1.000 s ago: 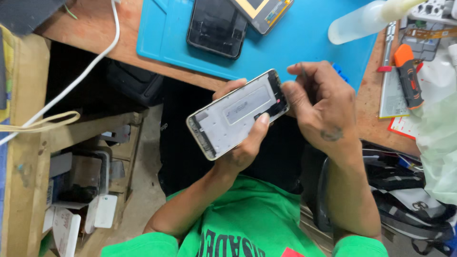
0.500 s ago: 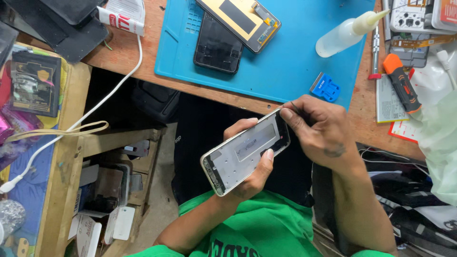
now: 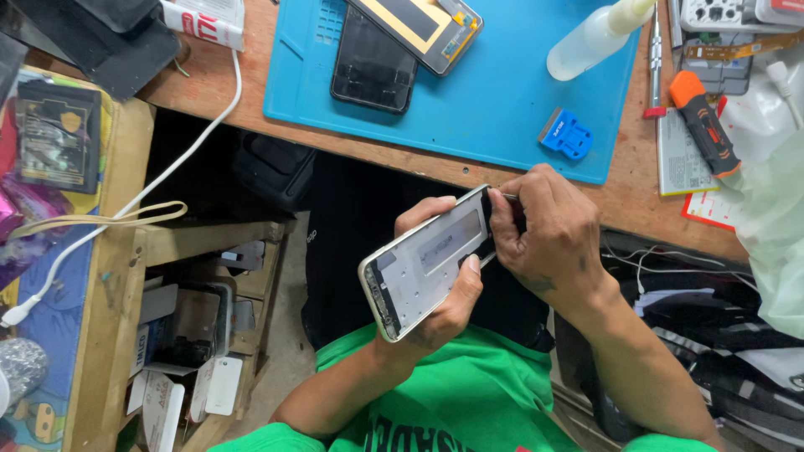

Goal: The person uses a metal spudger to pry and separate the screen assembly from the smartphone frame. They carefully work along the edges to release adhesive and then lift the display to expose the internal components.

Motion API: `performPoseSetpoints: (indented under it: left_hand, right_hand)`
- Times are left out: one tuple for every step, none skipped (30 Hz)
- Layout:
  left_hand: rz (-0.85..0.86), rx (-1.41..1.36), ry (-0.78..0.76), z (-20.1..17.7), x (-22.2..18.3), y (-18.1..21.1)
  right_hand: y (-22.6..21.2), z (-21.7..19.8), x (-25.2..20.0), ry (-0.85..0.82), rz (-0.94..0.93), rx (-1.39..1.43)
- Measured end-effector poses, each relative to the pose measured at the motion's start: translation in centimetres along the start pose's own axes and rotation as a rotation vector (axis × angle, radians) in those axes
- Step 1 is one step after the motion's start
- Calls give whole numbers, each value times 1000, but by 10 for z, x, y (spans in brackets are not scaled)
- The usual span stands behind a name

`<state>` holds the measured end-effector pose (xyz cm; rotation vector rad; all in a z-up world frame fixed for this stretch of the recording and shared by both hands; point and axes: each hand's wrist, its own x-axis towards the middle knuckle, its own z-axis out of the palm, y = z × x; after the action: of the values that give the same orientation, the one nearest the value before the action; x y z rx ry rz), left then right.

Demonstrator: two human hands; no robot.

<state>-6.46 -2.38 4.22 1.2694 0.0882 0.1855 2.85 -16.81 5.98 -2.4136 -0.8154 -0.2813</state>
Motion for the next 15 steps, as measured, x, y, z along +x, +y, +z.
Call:
performPoseSetpoints:
  left_hand:
    - [-1, -6, 4, 0, 0, -1]
    - [-1, -13, 8, -2, -1, -1]
    - [0, -18, 13, -3, 0, -2]
    - [-2, -13, 17, -4, 0, -2]
    - [-2, -7, 20, -6, 1, -2]
    - [-1, 0, 23, -7, 3, -2]
    - [14, 10, 34, -8, 5, -2]
    - [29, 21, 45, -10, 7, -3]
    - [45, 31, 55, -11, 10, -4]
    - [-13, -18, 65, -13, 14, -5]
    - [-73, -68, 75, -15, 18, -7]
    - [-133, -117, 86, -18, 21, -9]
    - [-119, -118, 84, -20, 25, -12]
    - [-105, -118, 82, -21, 30, -15]
    - [-94, -120, 80, -22, 32, -19]
  right_hand:
    - [2, 2, -2, 7, -4, 19]
    - [4, 2, -6, -7, 31, 80]
    - [6, 0, -9, -20, 64, 143]
    - [7, -1, -12, -33, 97, 205]
    - [8, -4, -17, -11, 171, 239]
    - [7, -8, -22, 11, 245, 274]
    - [5, -12, -27, 32, 319, 309]
    - [5, -16, -31, -35, 327, 339]
    - [6, -22, -32, -102, 333, 368]
    - [6, -24, -31, -169, 340, 398]
    - [5, -25, -31, -285, 366, 371]
    - [2, -26, -31, -400, 390, 345]
    - [-1, -27, -30, -513, 414, 318]
    - [-4, -27, -28, -477, 441, 317]
    - [-9, -28, -28, -442, 471, 316]
